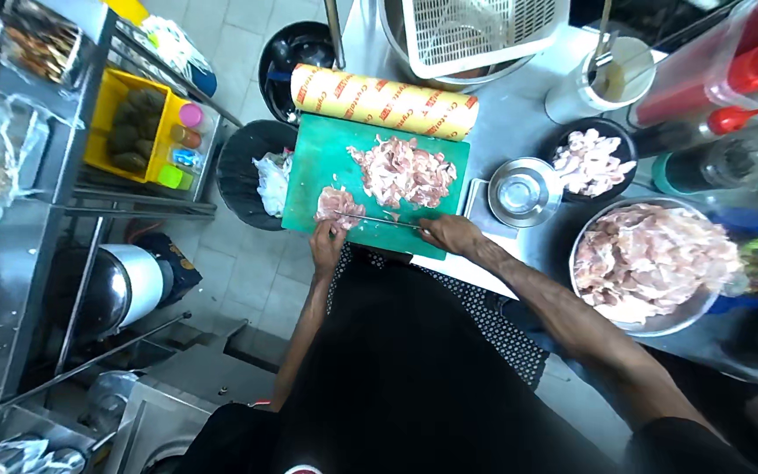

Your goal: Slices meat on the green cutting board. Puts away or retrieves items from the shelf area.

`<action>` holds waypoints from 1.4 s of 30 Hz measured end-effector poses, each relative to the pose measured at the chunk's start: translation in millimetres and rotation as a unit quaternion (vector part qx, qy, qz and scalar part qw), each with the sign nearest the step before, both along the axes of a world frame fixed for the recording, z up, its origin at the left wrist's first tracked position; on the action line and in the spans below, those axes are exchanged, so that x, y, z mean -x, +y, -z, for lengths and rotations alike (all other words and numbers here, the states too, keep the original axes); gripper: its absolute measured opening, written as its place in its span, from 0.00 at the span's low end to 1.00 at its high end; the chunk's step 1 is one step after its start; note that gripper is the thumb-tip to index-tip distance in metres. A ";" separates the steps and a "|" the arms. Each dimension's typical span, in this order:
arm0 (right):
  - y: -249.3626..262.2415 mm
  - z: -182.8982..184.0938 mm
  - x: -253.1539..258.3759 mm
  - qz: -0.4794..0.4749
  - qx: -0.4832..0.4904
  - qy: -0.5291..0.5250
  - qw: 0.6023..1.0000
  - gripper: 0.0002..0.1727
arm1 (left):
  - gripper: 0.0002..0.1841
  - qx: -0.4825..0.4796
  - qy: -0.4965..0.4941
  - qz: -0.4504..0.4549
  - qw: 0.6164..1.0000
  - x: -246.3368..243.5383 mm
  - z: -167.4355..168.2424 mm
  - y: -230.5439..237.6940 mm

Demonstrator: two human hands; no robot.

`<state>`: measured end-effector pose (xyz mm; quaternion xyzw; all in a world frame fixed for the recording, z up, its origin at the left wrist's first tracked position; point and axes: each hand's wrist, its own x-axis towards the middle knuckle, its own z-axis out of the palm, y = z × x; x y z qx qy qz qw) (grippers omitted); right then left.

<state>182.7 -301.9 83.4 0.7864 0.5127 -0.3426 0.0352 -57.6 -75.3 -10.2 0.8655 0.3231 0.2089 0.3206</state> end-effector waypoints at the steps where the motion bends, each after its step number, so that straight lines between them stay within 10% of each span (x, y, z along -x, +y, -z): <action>1: -2.7 -3.0 2.1 0.012 -0.004 0.004 1.000 0.20 | 0.10 0.022 0.010 -0.001 1.000 -1.3 -1.0 1.6; 8: -10.6 -2.3 49.5 0.215 -0.160 0.104 0.958 0.18 | 0.16 0.049 0.094 0.041 0.994 -11.8 -27.0 3.0; 22: -22.1 11.8 63.7 0.311 -0.128 0.115 0.935 0.20 | 0.14 0.015 0.151 0.160 0.975 -55.7 -50.9 15.7; 29: -24.8 10.4 77.0 0.265 -0.096 0.105 0.954 0.21 | 0.13 0.081 0.200 0.019 0.976 -25.5 -51.1 5.4; 42: 24.2 -10.2 89.4 0.120 0.009 -0.014 0.993 0.18 | 0.07 0.054 0.181 0.024 0.982 -8.8 -43.3 -0.4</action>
